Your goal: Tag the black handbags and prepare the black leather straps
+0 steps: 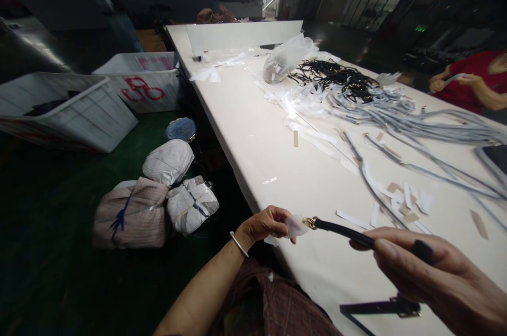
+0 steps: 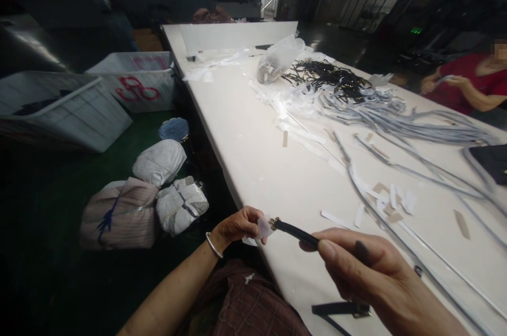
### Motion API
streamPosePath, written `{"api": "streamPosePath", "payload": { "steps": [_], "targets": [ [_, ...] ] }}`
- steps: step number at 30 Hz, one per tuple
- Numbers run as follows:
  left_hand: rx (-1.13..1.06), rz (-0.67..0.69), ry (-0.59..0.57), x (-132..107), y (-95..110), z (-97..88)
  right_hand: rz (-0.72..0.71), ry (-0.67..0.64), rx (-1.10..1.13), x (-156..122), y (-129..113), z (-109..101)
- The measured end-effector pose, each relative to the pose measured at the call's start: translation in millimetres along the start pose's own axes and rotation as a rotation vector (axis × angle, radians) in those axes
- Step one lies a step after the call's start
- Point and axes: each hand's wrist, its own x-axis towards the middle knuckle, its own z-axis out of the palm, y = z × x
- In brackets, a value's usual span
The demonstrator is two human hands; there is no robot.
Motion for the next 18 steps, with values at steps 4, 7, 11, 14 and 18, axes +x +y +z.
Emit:
{"api": "streamPosePath", "payload": {
  "steps": [4, 7, 11, 14, 18],
  "targets": [
    [0.009, 0.013, -0.011, -3.1, 3.7, 3.7, 0.074, -0.109, 0.097, 0.2, -5.1, 0.8],
    [0.016, 0.037, -0.016, -5.2, 9.1, 9.3, 0.072, -0.145, 0.121, 1.6, -4.3, 1.1],
    [0.043, 0.077, -0.027, -6.4, 15.5, 16.1, 0.08, -0.257, 0.068, 9.8, 6.9, -1.6],
    [0.073, 0.073, -0.081, -5.5, 18.9, 17.7, 0.066, -0.338, 0.024, 16.8, 13.5, -7.0],
    [0.201, 0.102, -0.148, -3.1, 25.0, 18.6, 0.098, -0.394, -0.072, 23.3, 9.2, -16.9]
  ]
}}
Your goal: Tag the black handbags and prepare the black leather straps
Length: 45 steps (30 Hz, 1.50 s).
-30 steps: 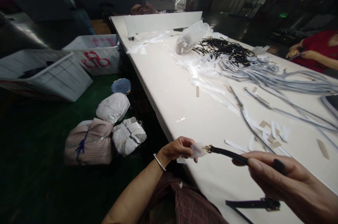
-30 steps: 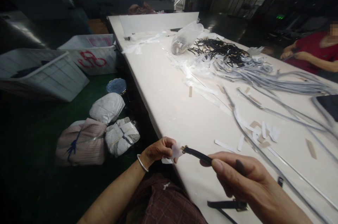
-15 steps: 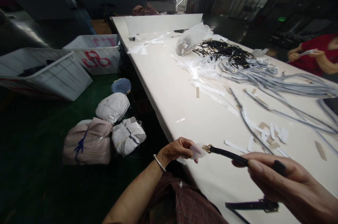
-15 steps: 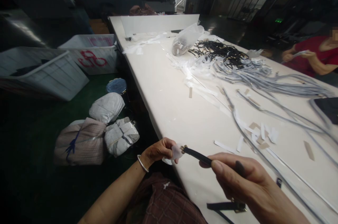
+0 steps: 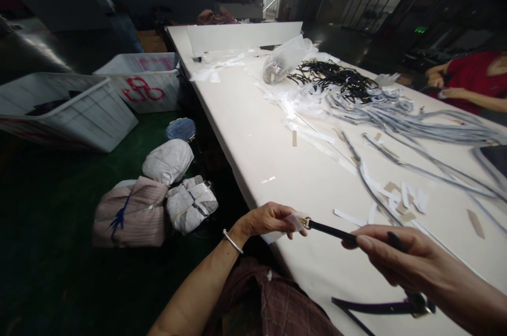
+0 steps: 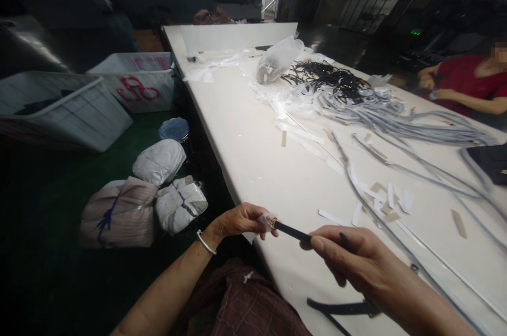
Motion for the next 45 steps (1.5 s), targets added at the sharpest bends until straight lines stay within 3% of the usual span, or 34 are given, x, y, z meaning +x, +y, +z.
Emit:
{"api": "streamPosePath", "payload": {
  "steps": [3, 6, 9, 11, 14, 20, 23, 27, 29, 34, 39, 45],
  "targets": [
    [0.158, -0.008, -0.042, 1.1, 8.0, 2.7, 0.004, -0.06, -0.124, 5.5, -0.8, -10.8],
    [0.261, -0.068, -0.098, 0.4, 16.6, 8.4, -0.096, -0.035, -0.312, 16.4, 7.8, -22.4],
    [0.239, -0.11, -0.126, 0.3, 18.6, 13.4, -0.176, 0.042, -0.503, 25.0, 18.3, -31.0],
    [0.196, -0.098, -0.079, 2.3, 14.7, 15.6, -0.203, 0.042, -0.622, 27.7, 21.9, -33.0],
    [0.138, -0.088, 0.025, 9.3, 6.2, 19.3, -0.247, 0.026, -0.774, 31.5, 23.2, -28.2],
    [0.22, -0.128, 0.043, 28.8, 2.0, 30.6, -0.307, 0.059, -0.976, 47.4, 33.0, -4.2],
    [0.329, -0.108, 0.119, 33.4, 1.1, 31.2, -0.332, 0.014, -0.839, 50.2, 36.6, -10.6],
    [0.379, -0.052, 0.18, 29.7, -1.3, 23.7, -0.086, -0.245, -0.381, 47.3, 38.7, -42.3],
    [0.345, -0.052, 0.19, 27.2, -1.8, 20.3, -0.012, -0.262, -0.276, 47.0, 43.4, -54.3],
    [0.27, -0.076, 0.132, 29.1, -3.1, 21.4, -0.075, -0.148, -0.342, 50.6, 57.2, -55.4],
    [0.268, -0.1, 0.118, 38.4, -4.5, 26.8, -0.146, 0.112, -0.754, 46.3, 51.6, -45.4],
    [0.295, -0.196, 0.162, 52.0, -7.7, 34.1, -0.315, 0.237, -1.07, 46.4, 52.7, -10.9]
  ]
}}
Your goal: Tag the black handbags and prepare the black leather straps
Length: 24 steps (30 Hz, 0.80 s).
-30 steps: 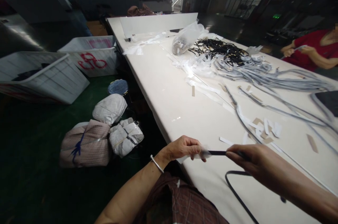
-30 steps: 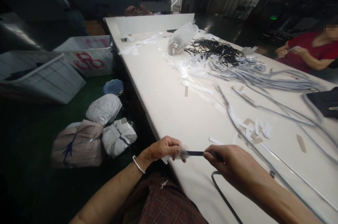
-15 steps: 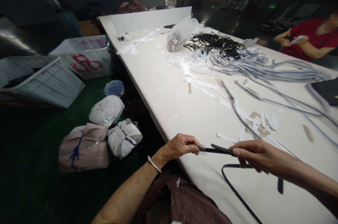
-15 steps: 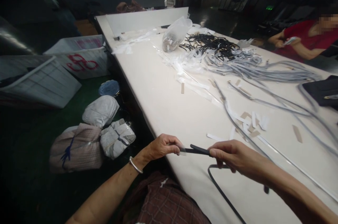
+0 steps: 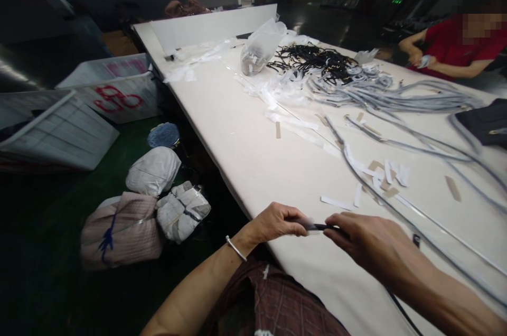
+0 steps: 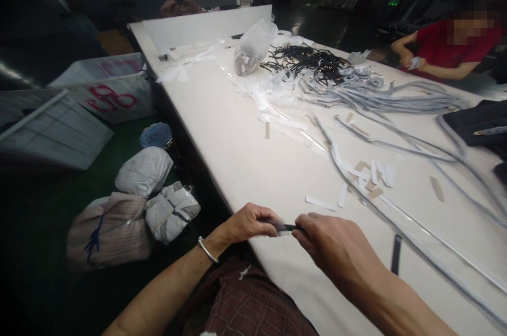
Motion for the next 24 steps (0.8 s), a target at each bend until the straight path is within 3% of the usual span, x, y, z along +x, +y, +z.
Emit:
{"api": "streamPosePath", "payload": {
  "steps": [3, 5, 8, 10, 13, 15, 17, 21, 24],
  "targets": [
    [0.012, 0.001, -0.005, 3.4, -1.1, 5.6, -0.075, -0.032, 0.104, 4.8, -6.6, 8.5],
    [0.078, 0.082, 0.054, 4.2, -3.5, 7.1, -0.081, -0.063, 0.287, 7.8, 1.1, 7.7],
    [0.348, 0.283, 0.145, 5.2, -10.3, 4.5, 0.027, -0.275, 0.614, 7.8, 24.8, 1.4],
    [0.571, 0.375, 0.137, 6.7, -15.7, 1.0, 0.087, -0.438, 0.804, 4.5, 38.5, -1.8],
    [0.736, 0.391, 0.14, 10.3, -21.0, -4.3, 0.119, -0.485, 0.951, -2.4, 45.6, -2.2],
    [0.697, 0.332, 0.163, 13.0, -21.3, -7.3, 0.107, -0.434, 0.889, -6.5, 43.2, -0.1],
    [0.53, 0.198, 0.112, 15.3, -19.5, -10.2, 0.013, -0.306, 0.702, -9.4, 38.5, 3.6],
    [0.071, -0.15, -0.218, 19.8, -16.0, -17.0, -0.25, -0.032, 0.244, -11.6, 28.5, 14.0],
    [-0.114, -0.264, -0.354, 22.3, -18.6, -21.9, -0.313, 0.012, 0.184, -12.9, 25.6, 19.9]
  ]
}}
